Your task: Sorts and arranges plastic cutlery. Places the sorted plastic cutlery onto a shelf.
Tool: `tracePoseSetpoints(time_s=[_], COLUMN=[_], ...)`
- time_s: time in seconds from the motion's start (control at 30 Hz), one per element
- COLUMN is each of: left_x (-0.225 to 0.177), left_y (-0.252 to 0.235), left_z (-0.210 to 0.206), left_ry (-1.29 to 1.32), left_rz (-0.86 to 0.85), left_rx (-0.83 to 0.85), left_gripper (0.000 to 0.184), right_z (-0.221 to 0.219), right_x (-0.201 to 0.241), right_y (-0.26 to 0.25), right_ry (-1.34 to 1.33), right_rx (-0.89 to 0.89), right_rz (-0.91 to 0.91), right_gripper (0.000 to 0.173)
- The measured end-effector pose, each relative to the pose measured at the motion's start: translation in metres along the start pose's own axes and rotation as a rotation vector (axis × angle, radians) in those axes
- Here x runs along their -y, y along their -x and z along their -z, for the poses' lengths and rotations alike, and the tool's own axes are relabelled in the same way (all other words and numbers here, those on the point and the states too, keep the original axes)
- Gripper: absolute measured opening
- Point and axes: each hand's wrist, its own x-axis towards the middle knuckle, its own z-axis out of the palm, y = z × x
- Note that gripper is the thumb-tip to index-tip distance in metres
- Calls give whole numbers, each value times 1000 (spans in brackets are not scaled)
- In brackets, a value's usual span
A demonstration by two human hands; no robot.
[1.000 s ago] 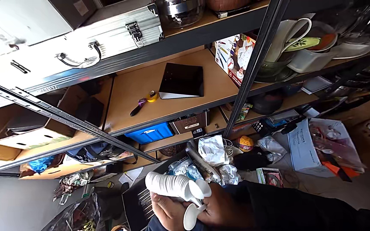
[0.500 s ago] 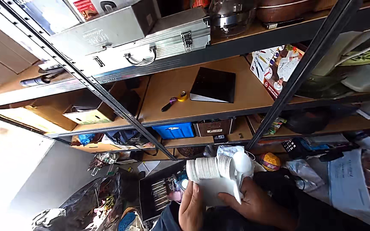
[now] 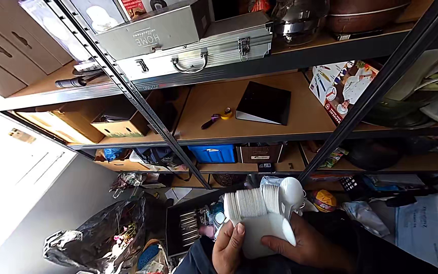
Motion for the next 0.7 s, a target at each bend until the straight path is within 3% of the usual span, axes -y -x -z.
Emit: tracePoseSetpoints(time_s=[0.17,0.27,0.37,0.57,0.7], left_x=[-3,-10,-20,-25,-17], left_y=[-14,-7,-1,7,12], left_z=[14,1,-14,-21,-15], left_ry=[-484,-332,-162,-110,-125], left_rz=[-263,-137,36,120,96], left_rx=[98,68,-2,-154,-170], left_gripper=[29,21,25,24,25], right_z=[0,-2,-4,-4,-4], right_x=[10,10,13,29,43], right_y=[-5,-5,-7,-11,-14], right_ry=[28,95,222,437,538], right_rx=[1,56,109,174,276], right_rz=[44,85,83,-35,-200], right_gripper=[20,21,29,43,48])
